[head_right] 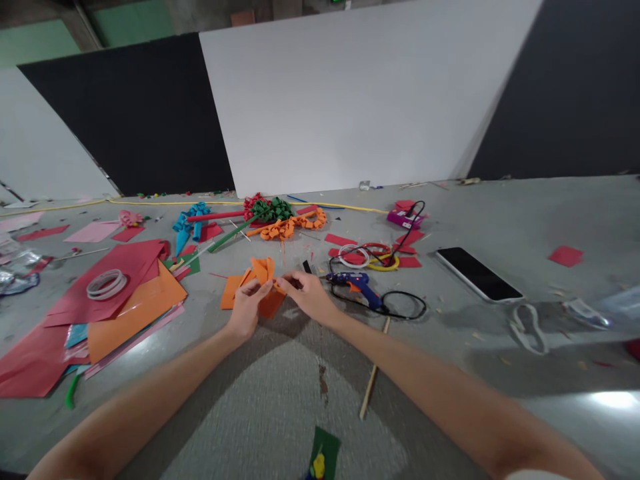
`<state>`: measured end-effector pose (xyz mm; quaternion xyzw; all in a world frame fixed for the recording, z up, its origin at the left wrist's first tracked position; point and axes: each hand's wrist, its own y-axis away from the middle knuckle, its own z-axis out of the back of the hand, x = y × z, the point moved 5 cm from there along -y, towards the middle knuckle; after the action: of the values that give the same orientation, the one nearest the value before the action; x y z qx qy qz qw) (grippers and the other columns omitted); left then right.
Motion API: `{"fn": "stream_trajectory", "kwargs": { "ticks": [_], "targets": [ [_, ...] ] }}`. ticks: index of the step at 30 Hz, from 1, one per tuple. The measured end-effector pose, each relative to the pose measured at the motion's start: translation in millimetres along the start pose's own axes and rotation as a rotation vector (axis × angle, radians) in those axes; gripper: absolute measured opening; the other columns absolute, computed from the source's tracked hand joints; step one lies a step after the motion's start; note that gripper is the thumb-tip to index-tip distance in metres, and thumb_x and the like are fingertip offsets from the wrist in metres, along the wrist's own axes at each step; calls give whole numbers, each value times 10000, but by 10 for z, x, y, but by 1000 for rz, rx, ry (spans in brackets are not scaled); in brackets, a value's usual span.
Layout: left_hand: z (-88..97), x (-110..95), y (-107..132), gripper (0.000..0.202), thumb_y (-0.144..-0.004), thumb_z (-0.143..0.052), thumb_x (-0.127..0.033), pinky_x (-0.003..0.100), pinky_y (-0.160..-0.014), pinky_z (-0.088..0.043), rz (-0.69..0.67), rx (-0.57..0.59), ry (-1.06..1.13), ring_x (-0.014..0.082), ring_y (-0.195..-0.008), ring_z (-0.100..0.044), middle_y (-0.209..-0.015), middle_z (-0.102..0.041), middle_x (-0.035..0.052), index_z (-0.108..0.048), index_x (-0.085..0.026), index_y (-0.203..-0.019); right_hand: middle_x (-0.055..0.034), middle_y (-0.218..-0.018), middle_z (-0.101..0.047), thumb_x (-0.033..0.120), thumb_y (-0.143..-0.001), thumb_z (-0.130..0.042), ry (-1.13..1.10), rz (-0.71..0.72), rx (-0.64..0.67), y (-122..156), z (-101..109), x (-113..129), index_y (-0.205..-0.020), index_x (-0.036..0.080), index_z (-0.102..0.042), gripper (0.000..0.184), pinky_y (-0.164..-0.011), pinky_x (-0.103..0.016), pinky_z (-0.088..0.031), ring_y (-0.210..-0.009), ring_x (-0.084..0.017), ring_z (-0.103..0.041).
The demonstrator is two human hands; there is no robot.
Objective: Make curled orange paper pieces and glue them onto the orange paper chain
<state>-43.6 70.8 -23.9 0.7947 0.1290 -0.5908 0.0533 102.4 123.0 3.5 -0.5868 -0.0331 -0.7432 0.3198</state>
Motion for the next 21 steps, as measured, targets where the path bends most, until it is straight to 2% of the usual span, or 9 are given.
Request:
{"fn": "stream_trajectory", "kwargs": {
  "ticks": [4,8,12,14,17,21],
  "targets": [
    [47,2,-34,352,-657,-881,-493,286,-773,-510,-19,-70,41,151,-769,-601,-769,-647,19,-726,-178,-641,-29,-777,-685,489,-930,-602,50,51,57,16,-27,71,-855,187,-701,326,-667,-288,-441,-713,-169,-588],
    [15,16,-37,351,-663,-879,-498,315,-849,-522,37,-14,64,185,-879,-639,-861,-686,55,-797,-177,-780,-23,-778,-685,494,-904,-643,104,77,102,35,-73,105,-868,190,-719,316,-641,-280,-418,-666,-149,-545],
    [3,13,-24,333,-690,-867,-480,304,-819,-520,-7,25,1,166,-823,-628,-806,-667,37,-750,-172,-647,-34,-838,-719,515,-886,-672,102,101,159,50,-127,116,-845,198,-747,329,-642,-282,-425,-667,-150,-554],
    [7,18,-24,313,-702,-865,-457,295,-818,-520,-33,34,-9,157,-813,-627,-794,-671,26,-742,-177,-633,-36,-824,-724,510,-891,-672,86,110,153,50,-129,121,-808,204,-753,328,-652,-288,-429,-678,-158,-564],
    [14,51,-31,278,-699,-865,-452,311,-850,-529,-1,26,7,168,-837,-656,-826,-715,31,-778,-189,-725,-32,-781,-714,510,-899,-659,78,97,118,40,-106,102,-780,202,-748,342,-646,-287,-427,-659,-156,-557],
    [43,90,-39,354,-644,-887,-476,332,-792,-557,59,-74,65,187,-768,-686,-805,-749,56,-775,-165,-770,-35,-801,-730,508,-905,-648,40,38,53,19,-45,19,-843,194,-759,339,-655,-283,-440,-696,-167,-591]
  ]
}}
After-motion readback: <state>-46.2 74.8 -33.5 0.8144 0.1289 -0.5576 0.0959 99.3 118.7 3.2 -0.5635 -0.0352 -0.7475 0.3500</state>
